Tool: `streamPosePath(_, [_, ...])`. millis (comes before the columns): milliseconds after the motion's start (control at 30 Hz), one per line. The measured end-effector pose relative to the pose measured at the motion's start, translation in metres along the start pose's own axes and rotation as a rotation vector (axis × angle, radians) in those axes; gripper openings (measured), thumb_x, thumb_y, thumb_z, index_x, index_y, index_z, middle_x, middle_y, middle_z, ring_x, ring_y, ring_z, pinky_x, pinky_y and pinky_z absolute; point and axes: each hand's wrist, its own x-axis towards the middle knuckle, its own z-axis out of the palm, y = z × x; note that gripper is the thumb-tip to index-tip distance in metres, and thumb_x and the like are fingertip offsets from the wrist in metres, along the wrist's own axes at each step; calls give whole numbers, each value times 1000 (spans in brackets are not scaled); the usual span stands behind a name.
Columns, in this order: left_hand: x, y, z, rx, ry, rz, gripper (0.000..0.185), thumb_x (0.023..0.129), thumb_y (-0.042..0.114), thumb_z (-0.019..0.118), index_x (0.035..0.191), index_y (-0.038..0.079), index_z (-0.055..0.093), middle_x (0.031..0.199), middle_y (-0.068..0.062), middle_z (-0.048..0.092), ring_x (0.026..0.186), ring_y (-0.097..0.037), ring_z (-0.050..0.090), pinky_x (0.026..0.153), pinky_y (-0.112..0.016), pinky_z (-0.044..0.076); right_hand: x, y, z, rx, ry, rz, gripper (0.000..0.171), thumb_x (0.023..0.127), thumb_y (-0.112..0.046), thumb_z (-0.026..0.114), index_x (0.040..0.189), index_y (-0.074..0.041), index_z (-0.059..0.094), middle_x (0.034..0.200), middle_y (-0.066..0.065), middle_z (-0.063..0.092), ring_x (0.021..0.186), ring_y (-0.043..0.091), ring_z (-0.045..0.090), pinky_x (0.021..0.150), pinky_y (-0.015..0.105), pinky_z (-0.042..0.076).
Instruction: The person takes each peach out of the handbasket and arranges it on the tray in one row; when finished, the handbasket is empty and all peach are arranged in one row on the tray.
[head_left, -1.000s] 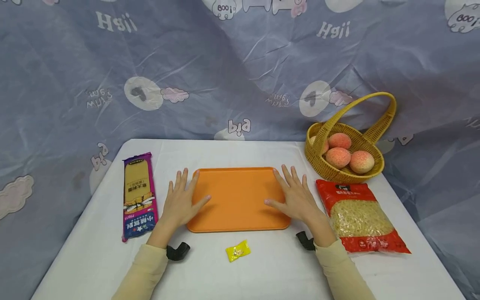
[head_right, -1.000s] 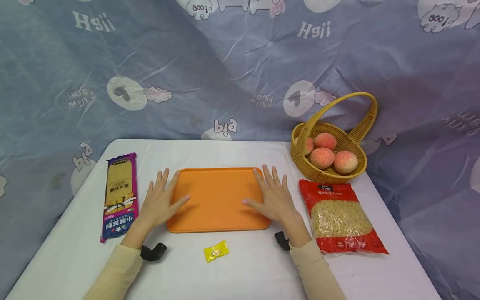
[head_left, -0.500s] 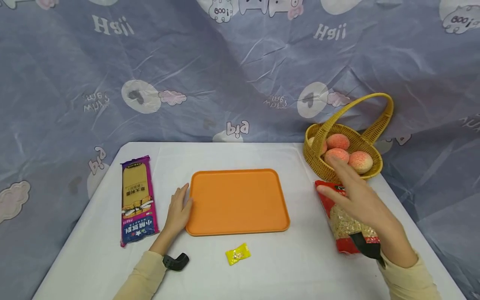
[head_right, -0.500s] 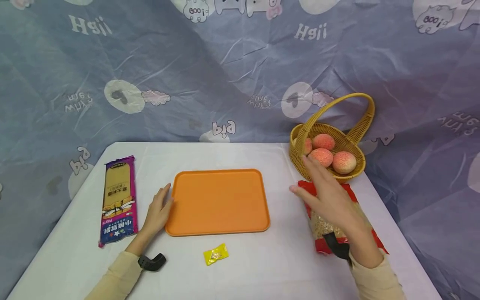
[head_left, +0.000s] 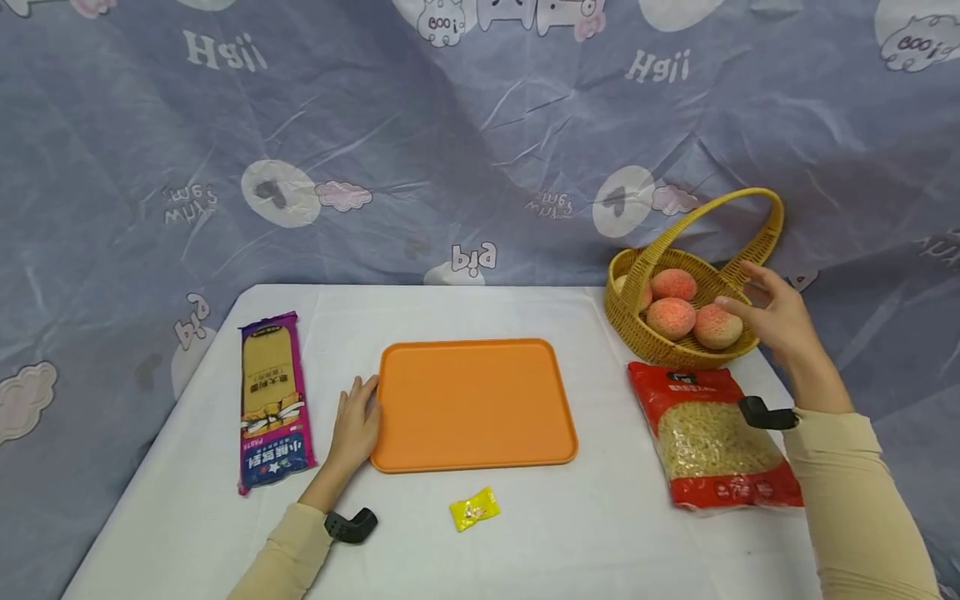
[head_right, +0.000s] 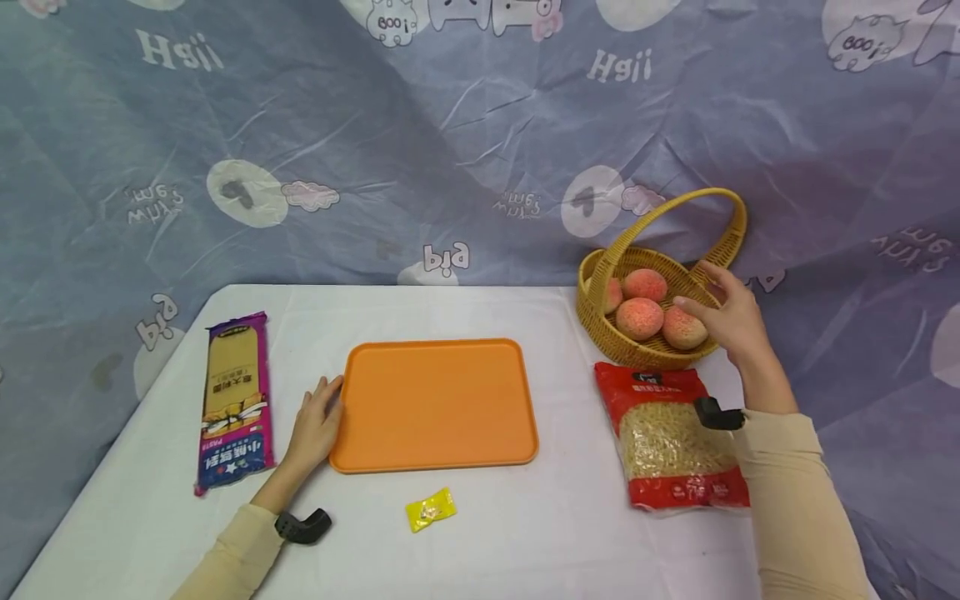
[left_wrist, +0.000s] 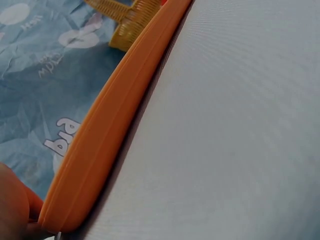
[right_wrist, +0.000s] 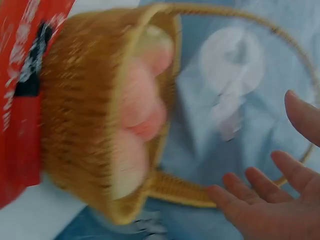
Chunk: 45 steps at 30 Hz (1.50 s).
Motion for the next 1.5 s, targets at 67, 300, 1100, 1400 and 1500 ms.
streamPosePath(67, [-1, -1, 0, -2, 5, 1, 46, 95, 2, 47, 140, -7, 47, 147, -29, 42, 145, -44, 26, 122, -59, 7, 10, 14, 2, 14, 15, 36, 83, 93, -42, 60, 158, -24, 11, 165, 13, 7, 149, 40, 13, 113, 64, 27])
streamPosePath(300, [-3, -4, 0, 4, 12, -21, 45, 95, 4, 47, 138, -5, 50, 146, -30, 41, 143, -43, 30, 122, -59, 8, 30, 50, 13, 28, 22, 125, 83, 94, -35, 61, 158, -15, 12, 163, 22, 9, 146, 47, 18, 112, 63, 30])
streamPosePath(1100, [-2, -3, -3, -15, -5, -54, 45, 96, 5, 46, 140, -2, 49, 148, -27, 41, 145, -39, 29, 124, -53, 6, 60, 63, 39, -267, -9, 193, 77, 82, -10, 59, 147, 13, 24, 140, 43, 33, 128, 55, 34, 106, 60, 34])
streamPosePath(1400, [0, -1, -2, -11, 7, -43, 44, 96, 6, 47, 140, -2, 50, 147, -26, 43, 145, -39, 30, 124, -54, 6, 56, 58, 39, -343, 91, 237, 81, 74, -16, 72, 142, 10, 37, 133, 41, 39, 121, 59, 32, 98, 64, 35])
streamPosePath(1500, [1, 0, -2, -9, 12, -42, 44, 96, 5, 47, 139, -2, 50, 147, -27, 43, 144, -40, 31, 123, -55, 7, 50, 53, 33, -282, 113, 229, 86, 74, -12, 74, 145, 9, 32, 138, 41, 34, 124, 62, 27, 97, 66, 34])
